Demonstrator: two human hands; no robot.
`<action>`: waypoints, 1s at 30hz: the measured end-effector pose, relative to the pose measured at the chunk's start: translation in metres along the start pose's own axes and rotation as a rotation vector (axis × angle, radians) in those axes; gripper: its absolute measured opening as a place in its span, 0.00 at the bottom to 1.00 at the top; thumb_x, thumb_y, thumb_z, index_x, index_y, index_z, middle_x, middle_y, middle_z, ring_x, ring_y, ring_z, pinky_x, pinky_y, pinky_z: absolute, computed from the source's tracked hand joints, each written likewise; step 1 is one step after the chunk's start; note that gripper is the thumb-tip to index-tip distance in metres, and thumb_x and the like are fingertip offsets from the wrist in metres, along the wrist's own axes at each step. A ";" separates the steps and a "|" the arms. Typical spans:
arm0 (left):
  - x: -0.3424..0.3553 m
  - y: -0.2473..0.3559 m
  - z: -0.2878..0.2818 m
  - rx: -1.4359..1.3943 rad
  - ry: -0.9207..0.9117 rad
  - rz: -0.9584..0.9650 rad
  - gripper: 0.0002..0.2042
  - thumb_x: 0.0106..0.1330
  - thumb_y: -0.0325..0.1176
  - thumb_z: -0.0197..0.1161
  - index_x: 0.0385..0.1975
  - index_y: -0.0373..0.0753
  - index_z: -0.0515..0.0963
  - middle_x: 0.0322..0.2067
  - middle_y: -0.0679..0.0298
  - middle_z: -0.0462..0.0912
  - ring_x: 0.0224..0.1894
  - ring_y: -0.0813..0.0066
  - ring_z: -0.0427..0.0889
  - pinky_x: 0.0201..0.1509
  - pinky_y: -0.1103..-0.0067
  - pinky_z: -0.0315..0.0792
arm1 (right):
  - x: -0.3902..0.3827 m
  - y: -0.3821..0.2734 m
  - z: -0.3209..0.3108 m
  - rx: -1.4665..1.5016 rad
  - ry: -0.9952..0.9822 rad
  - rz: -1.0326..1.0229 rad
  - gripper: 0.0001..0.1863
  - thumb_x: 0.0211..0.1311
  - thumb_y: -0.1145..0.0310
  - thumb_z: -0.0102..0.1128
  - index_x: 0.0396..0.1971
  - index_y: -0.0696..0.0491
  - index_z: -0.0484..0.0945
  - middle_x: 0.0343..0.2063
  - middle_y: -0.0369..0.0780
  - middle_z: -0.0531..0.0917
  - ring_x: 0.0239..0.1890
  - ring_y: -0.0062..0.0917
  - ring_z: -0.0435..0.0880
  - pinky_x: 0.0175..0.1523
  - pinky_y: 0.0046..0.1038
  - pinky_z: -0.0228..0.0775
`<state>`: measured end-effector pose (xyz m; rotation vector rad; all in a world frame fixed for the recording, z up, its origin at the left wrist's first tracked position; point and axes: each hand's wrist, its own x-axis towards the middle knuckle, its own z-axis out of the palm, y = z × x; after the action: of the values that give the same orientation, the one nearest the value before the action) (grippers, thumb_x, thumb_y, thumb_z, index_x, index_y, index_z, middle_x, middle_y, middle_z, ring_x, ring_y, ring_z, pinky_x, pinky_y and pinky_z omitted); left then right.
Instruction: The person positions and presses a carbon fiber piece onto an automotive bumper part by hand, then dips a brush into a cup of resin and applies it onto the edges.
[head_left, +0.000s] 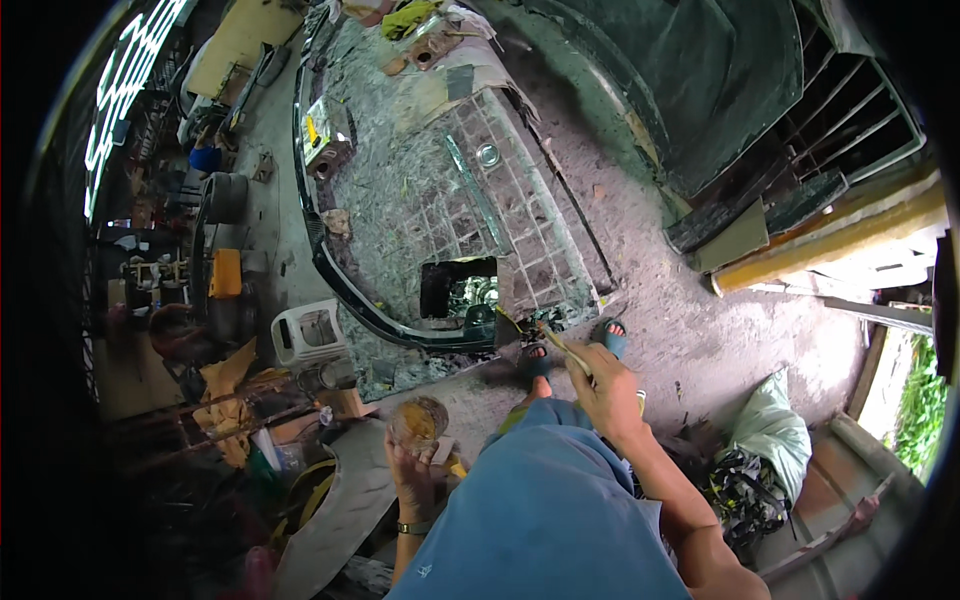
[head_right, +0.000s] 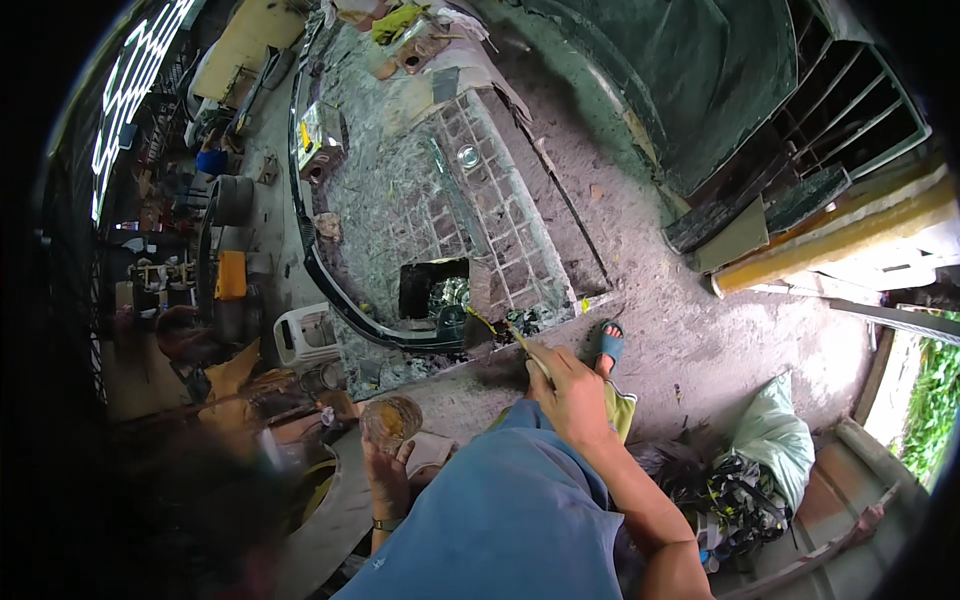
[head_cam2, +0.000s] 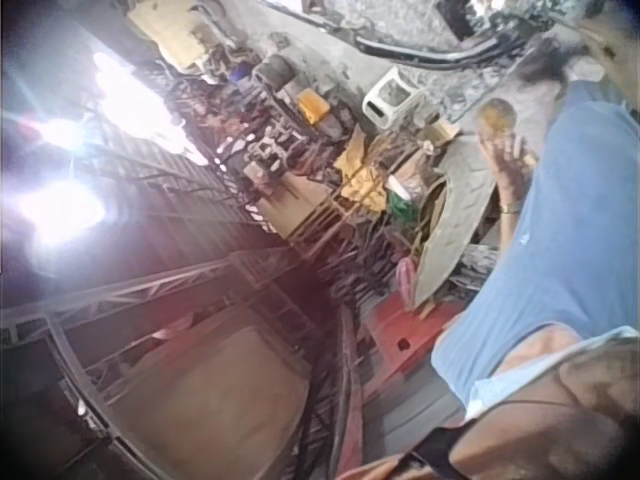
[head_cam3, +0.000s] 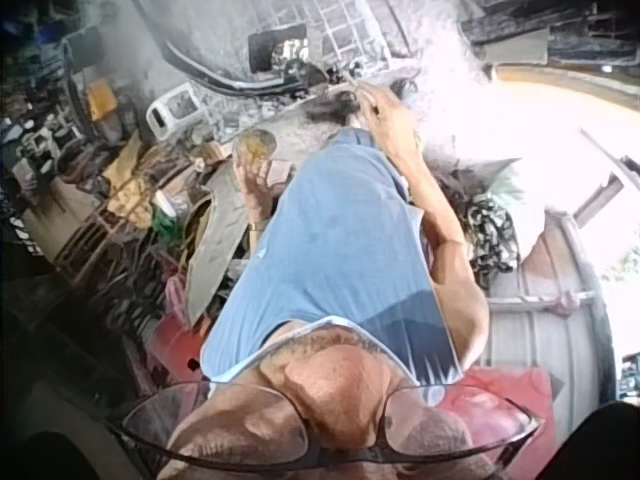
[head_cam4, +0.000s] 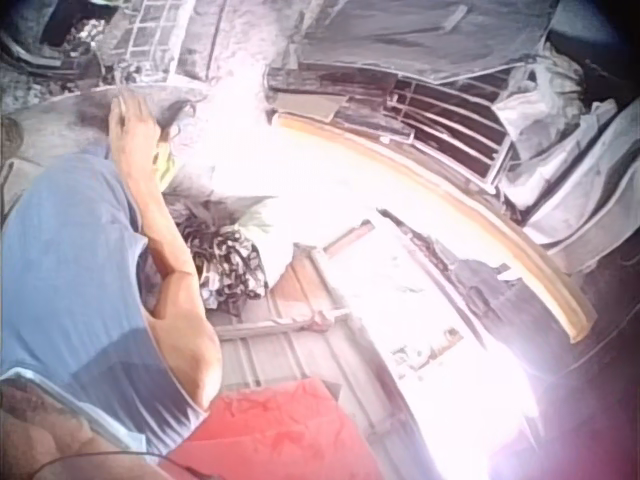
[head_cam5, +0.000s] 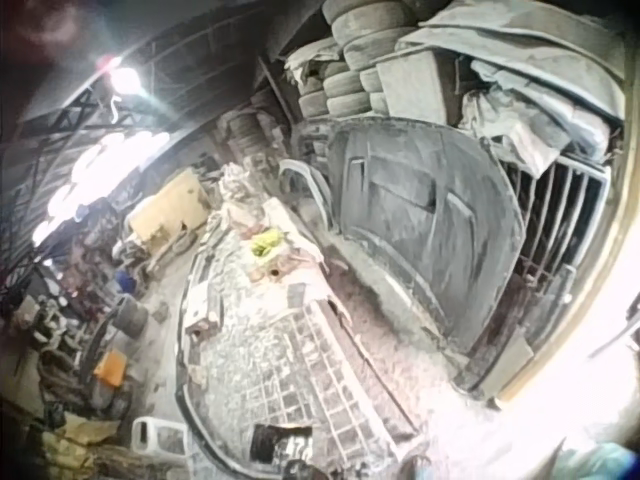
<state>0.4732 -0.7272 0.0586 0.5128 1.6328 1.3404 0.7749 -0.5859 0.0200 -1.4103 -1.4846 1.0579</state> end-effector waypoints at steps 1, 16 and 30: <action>-0.003 -0.001 0.001 0.013 0.007 0.001 0.42 0.59 0.58 0.61 0.68 0.46 0.50 0.64 0.59 0.61 0.64 0.61 0.66 0.58 0.64 0.72 | 0.002 0.002 0.002 0.013 -0.003 0.006 0.14 0.61 0.74 0.60 0.47 0.55 0.79 0.28 0.42 0.78 0.23 0.33 0.77 0.29 0.29 0.69; -0.039 -0.018 0.012 0.011 0.092 -0.059 0.40 0.65 0.56 0.55 0.71 0.45 0.46 0.67 0.55 0.58 0.66 0.60 0.63 0.61 0.62 0.67 | 0.005 0.006 0.038 -0.145 -0.124 -0.175 0.17 0.54 0.71 0.62 0.46 0.49 0.78 0.27 0.35 0.74 0.26 0.29 0.81 0.30 0.35 0.74; -0.028 -0.037 -0.009 -0.195 0.018 0.000 0.35 0.65 0.43 0.60 0.68 0.41 0.50 0.61 0.55 0.62 0.63 0.62 0.67 0.63 0.66 0.67 | -0.008 -0.019 -0.034 0.199 0.077 0.135 0.14 0.66 0.70 0.55 0.49 0.60 0.78 0.28 0.36 0.80 0.22 0.14 0.73 0.26 0.19 0.64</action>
<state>0.4879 -0.7655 0.0352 0.3849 1.4967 1.4903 0.8017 -0.5933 0.0491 -1.4078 -1.2068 1.1863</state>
